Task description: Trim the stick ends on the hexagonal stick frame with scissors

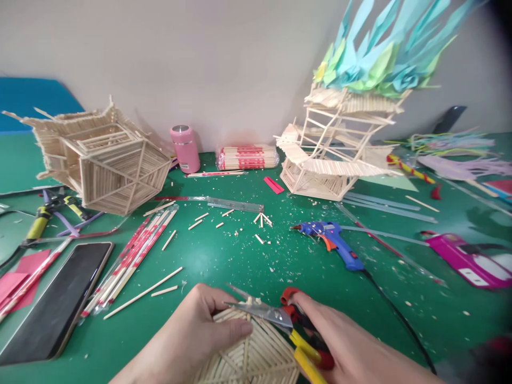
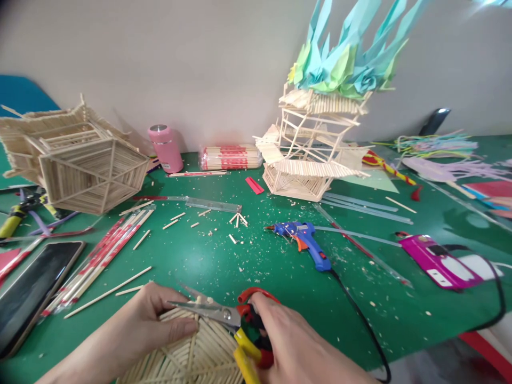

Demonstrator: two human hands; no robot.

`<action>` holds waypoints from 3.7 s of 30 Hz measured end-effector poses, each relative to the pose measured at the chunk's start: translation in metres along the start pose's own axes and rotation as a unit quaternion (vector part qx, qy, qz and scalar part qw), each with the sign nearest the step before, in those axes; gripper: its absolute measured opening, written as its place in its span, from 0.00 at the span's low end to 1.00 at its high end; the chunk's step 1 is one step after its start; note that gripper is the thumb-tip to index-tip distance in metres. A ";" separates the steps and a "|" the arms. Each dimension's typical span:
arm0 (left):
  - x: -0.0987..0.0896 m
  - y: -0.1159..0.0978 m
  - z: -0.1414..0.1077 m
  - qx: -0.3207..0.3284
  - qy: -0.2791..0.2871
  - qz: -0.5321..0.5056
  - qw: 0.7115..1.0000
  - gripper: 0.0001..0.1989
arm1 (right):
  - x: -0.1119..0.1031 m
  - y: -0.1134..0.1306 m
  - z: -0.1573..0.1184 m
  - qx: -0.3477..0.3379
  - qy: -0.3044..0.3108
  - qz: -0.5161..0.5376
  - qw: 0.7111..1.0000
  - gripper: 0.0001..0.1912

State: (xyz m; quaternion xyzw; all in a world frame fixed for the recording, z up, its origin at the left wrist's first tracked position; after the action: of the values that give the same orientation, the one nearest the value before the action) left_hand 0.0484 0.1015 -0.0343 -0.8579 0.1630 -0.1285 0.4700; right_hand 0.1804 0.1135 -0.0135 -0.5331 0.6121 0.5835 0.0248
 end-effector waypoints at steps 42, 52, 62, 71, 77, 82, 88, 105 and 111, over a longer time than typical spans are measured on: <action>0.018 0.016 -0.015 -0.009 0.088 -0.021 0.996 0.09 | 0.027 0.004 -0.022 -0.006 0.008 -0.059 0.998 0.13; 0.020 0.013 -0.015 -0.024 0.087 -0.015 0.996 0.11 | 0.022 0.006 -0.021 0.013 0.027 -0.011 0.999 0.14; 0.016 0.019 -0.014 -0.029 0.069 -0.005 0.997 0.08 | 0.022 0.009 -0.019 0.013 0.088 0.017 0.996 0.19; 0.023 0.019 -0.015 -0.020 0.104 -0.012 0.994 0.10 | 0.020 0.002 -0.020 0.023 0.113 -0.001 0.993 0.24; 0.023 0.014 -0.014 -0.017 0.106 0.014 0.994 0.11 | 0.018 0.008 -0.018 -0.005 0.065 -0.006 0.998 0.16; 0.023 0.014 -0.014 -0.015 0.109 0.011 0.994 0.12 | 0.024 0.004 -0.019 0.000 0.074 -0.006 0.997 0.20; 0.022 0.016 -0.013 -0.017 0.104 0.014 0.994 0.12 | 0.024 0.005 -0.018 -0.006 0.067 -0.008 0.998 0.18; 0.020 0.009 -0.013 -0.006 0.097 0.005 0.995 0.10 | 0.022 0.002 -0.017 -0.003 0.023 -0.041 0.999 0.16; 0.015 0.017 -0.011 -0.026 0.062 -0.007 0.998 0.09 | 0.022 -0.009 -0.018 0.002 -0.030 -0.070 0.997 0.18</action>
State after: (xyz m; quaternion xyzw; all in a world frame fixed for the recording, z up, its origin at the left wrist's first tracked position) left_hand 0.0548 0.0786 -0.0417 -0.8614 0.1888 -0.1801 0.4359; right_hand 0.1874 0.0883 -0.0284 -0.5564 0.5734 0.5953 0.0847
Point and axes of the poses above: each hand's wrist, its own z-axis towards the middle knuckle, its own x-axis out of the palm, y = z × x, the point moved 10 cm from there along z, towards the middle knuckle, and after that the axes turned 3 degrees about -x, right-handed, at the moved point
